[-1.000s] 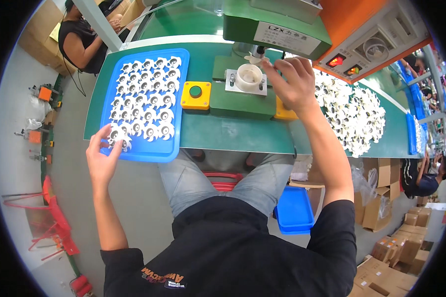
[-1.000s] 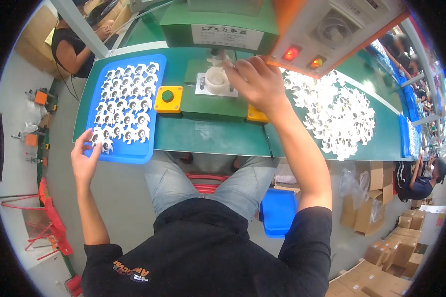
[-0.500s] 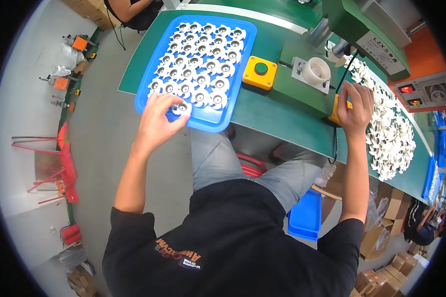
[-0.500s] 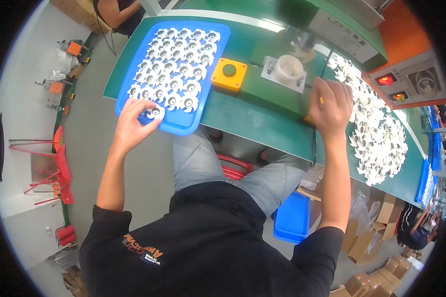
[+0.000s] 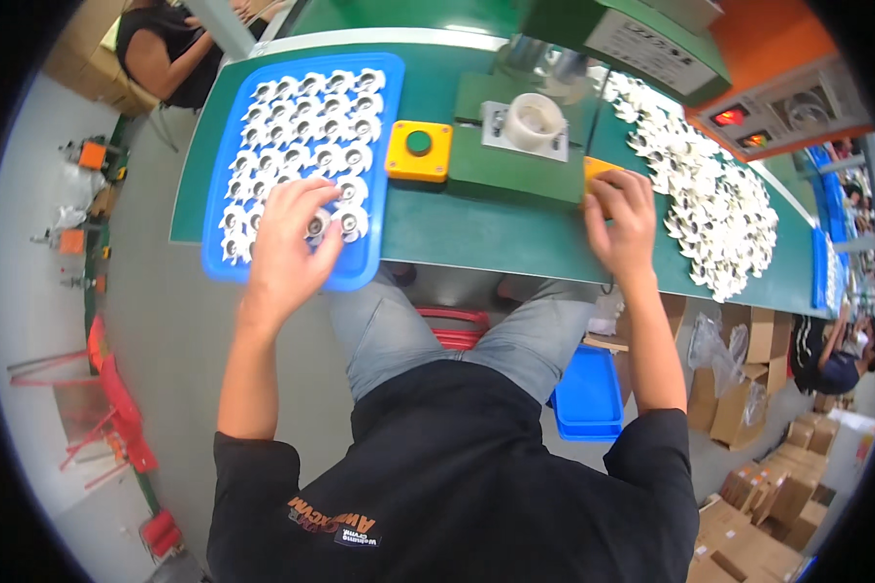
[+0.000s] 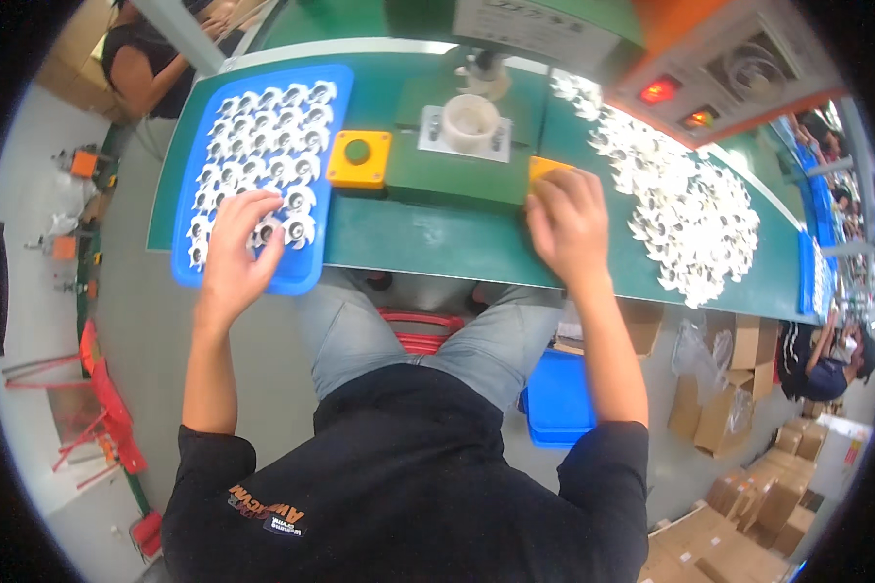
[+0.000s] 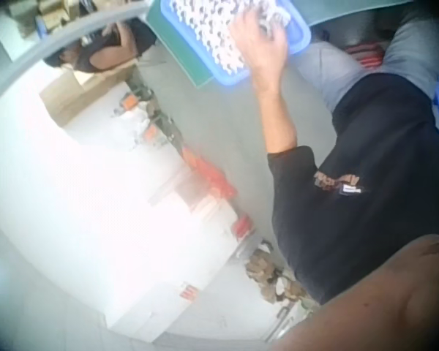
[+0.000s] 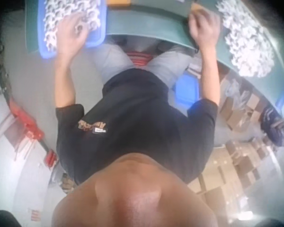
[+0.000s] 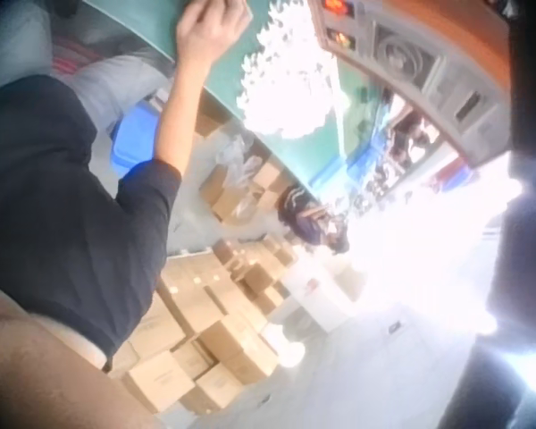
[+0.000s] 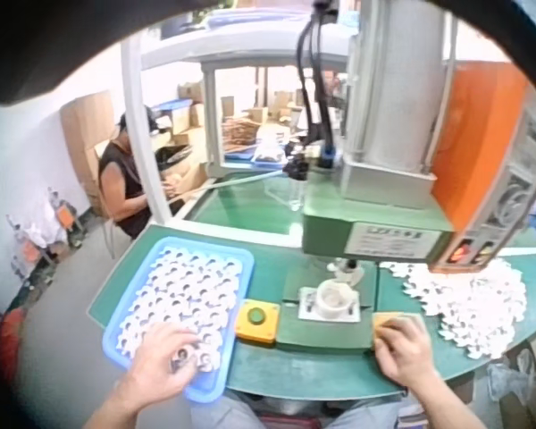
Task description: Assemble small components using a press machine at a factory workstation.
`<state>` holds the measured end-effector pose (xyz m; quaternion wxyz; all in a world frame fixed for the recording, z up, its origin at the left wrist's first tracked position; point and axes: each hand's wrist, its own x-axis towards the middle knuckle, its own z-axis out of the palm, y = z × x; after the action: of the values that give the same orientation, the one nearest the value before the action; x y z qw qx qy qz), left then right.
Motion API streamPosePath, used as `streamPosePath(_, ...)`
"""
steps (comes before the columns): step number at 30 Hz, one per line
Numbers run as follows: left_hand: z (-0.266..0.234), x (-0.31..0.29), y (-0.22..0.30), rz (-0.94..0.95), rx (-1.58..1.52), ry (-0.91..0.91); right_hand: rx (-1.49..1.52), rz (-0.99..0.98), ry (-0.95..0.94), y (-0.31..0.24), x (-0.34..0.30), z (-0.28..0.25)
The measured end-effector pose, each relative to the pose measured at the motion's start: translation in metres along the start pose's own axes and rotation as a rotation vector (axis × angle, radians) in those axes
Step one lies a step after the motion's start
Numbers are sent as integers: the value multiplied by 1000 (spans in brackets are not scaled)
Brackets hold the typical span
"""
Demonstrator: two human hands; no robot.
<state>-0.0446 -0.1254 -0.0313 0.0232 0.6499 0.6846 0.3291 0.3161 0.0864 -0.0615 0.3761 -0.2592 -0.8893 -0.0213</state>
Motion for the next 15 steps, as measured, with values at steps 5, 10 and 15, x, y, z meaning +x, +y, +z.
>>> streamPosePath(5, 34, 50, 31, 218, 47, -73, -25, 45, 69, -2, -6, 1)
streamPosePath(10, 42, 62, 41, 299, 240, -76, -130, 122, 41, -12, -16, -7)
streamPosePath(15, 48, 71, 49, 332, 280, -82, -55, 162, 25, -7, -10, -10)
